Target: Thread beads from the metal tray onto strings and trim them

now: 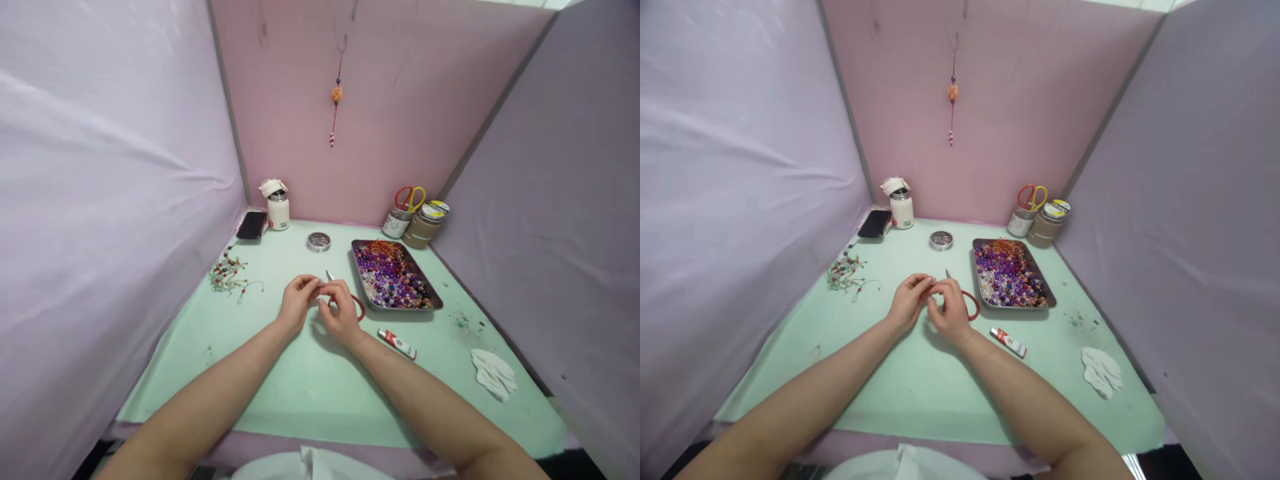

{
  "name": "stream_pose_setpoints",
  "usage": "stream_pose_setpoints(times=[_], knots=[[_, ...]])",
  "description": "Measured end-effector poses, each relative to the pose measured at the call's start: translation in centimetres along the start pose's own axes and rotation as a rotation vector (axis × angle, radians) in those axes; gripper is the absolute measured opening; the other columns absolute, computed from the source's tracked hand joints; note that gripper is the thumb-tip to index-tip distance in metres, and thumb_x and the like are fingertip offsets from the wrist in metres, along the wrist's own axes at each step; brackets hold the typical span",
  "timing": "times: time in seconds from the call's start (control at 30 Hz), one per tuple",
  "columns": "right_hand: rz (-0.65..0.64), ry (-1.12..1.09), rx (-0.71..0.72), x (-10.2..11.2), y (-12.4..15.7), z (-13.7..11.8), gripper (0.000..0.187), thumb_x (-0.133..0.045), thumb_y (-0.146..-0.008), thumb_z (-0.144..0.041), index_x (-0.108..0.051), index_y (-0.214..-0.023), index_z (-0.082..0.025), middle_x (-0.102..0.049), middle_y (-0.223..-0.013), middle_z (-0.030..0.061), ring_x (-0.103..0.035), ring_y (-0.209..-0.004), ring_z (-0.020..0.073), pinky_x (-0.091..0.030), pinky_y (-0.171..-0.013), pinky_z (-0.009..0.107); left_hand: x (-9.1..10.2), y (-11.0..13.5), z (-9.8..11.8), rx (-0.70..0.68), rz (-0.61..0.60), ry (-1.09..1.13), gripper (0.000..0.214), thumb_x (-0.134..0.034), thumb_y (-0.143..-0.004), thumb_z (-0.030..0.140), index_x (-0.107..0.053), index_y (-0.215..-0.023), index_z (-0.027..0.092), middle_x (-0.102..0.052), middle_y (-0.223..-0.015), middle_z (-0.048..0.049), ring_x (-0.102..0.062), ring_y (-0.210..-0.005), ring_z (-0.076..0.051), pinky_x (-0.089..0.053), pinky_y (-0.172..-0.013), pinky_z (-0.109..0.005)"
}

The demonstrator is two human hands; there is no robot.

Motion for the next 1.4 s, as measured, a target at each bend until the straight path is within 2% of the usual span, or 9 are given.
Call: stream_pose_setpoints(times=[0.1, 0.17, 0.3, 0.37, 0.5, 0.67, 0.97, 1.27, 1.4], knots=[[0.105, -0.006, -0.098, 0.5, -0.6, -0.1, 0.006, -0.050, -0.080, -0.023, -0.052, -0.085, -0.021, -0.051, -0.086, 0.0035, -0.048, -0.074, 0.0160, -0.042, -0.067, 0.032, 0.0, 0.1, -0.1, 0.031, -0.034, 0.074, 0.027, -0.077, -0.059, 0.029, -0.060, -0.075, 0.014, -0.064, -0.075, -0.0012, -0.062, -0.075, -0.011, -0.048, -0.081, -0.029], [0.146, -0.039, -0.183, 0.7, -1.0, -0.3, 0.009, -0.050, -0.082, -0.027, -0.052, -0.088, -0.021, -0.051, -0.088, 0.0035, -0.049, -0.075, 0.0153, -0.043, -0.066, 0.030, -0.1, 0.3, 0.0, 0.026, -0.056, 0.096, 0.028, -0.078, -0.058, 0.028, -0.060, -0.074, 0.014, -0.064, -0.075, -0.0009, -0.062, -0.076, -0.011, -0.048, -0.084, -0.030], [0.125, -0.134, -0.321, 0.7, -2.0, -0.4, 0.019, -0.051, -0.081, -0.033, -0.056, -0.094, -0.020, -0.057, -0.095, 0.0053, -0.054, -0.088, 0.0173, -0.045, -0.072, 0.029, -0.2, 0.6, 0.2, 0.015, -0.096, 0.090, 0.028, -0.079, -0.058, 0.028, -0.061, -0.073, 0.013, -0.064, -0.076, -0.0013, -0.062, -0.078, -0.011, -0.047, -0.088, -0.032], [0.088, -0.158, -0.356, 0.6, -2.5, -0.1, 0.019, -0.055, -0.078, -0.035, -0.060, -0.089, -0.020, -0.060, -0.093, 0.0050, -0.055, -0.087, 0.0180, -0.045, -0.072, 0.029, -0.2, 0.6, 0.1, 0.017, -0.109, 0.053, 0.028, -0.079, -0.059, 0.029, -0.061, -0.074, 0.013, -0.065, -0.077, -0.0025, -0.063, -0.079, -0.013, -0.047, -0.088, -0.032], [0.072, -0.232, -0.421, 0.6, -2.7, 0.8, 0.017, -0.060, -0.074, -0.037, -0.061, -0.074, -0.020, -0.061, -0.076, 0.0014, -0.056, -0.075, 0.0165, -0.044, -0.070, 0.029, -0.2, 0.5, 0.0, 0.024, -0.120, 0.021, 0.028, -0.078, -0.060, 0.030, -0.062, -0.074, 0.012, -0.066, -0.077, -0.0038, -0.063, -0.078, -0.013, -0.048, -0.088, -0.033], [0.138, -0.489, -0.575, 0.6, -1.9, 2.1, 0.026, -0.063, -0.071, -0.045, -0.057, -0.078, -0.020, -0.059, -0.069, -0.0013, -0.053, -0.061, 0.0131, -0.043, -0.057, 0.026, -0.4, 0.8, 0.1, 0.061, -0.122, 0.032, 0.025, -0.076, -0.063, 0.031, -0.063, -0.074, 0.013, -0.068, -0.081, -0.0058, -0.064, -0.078, -0.013, -0.048, -0.086, -0.032], [0.164, -0.571, -0.586, 1.0, -1.6, 1.9, 0.023, -0.067, -0.069, -0.040, -0.059, -0.076, -0.020, -0.057, -0.073, -0.0022, -0.054, -0.065, 0.0116, -0.045, -0.061, 0.024, -0.5, 0.9, 0.1, 0.090, -0.116, 0.028, 0.019, -0.072, -0.067, 0.024, -0.058, -0.073, 0.013, -0.068, -0.079, -0.0060, -0.064, -0.079, -0.013, -0.050, -0.080, -0.030], [0.105, -0.444, -0.548, 0.5, -1.0, 2.6, 0.027, -0.065, -0.070, -0.046, -0.058, -0.075, -0.020, -0.059, -0.070, -0.0007, -0.054, -0.065, 0.0137, -0.045, -0.060, 0.026, -0.2, 0.6, -0.1, 0.240, -0.123, 0.117, 0.010, -0.064, -0.072, 0.012, -0.055, -0.066, 0.012, -0.065, -0.074, -0.0054, -0.063, -0.074, -0.010, -0.051, -0.080, -0.024], [0.108, -0.429, -0.527, 0.5, -0.9, 3.3, 0.026, -0.065, -0.071, -0.044, -0.058, -0.077, -0.019, -0.059, -0.070, -0.0009, -0.054, -0.065, 0.0137, -0.045, -0.060, 0.026, -0.1, 0.4, -0.2, 0.255, -0.131, 0.112, 0.007, -0.064, -0.073, 0.011, -0.058, -0.069, 0.010, -0.064, -0.073, -0.0055, -0.063, -0.074, -0.010, -0.051, -0.083, -0.024]])
Point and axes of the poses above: each hand's wrist, its own y-axis away from the middle knuckle, its own x-axis out of the back of the hand, z = x × y, the point moved 2 cm from there along -y, towards the middle knuckle
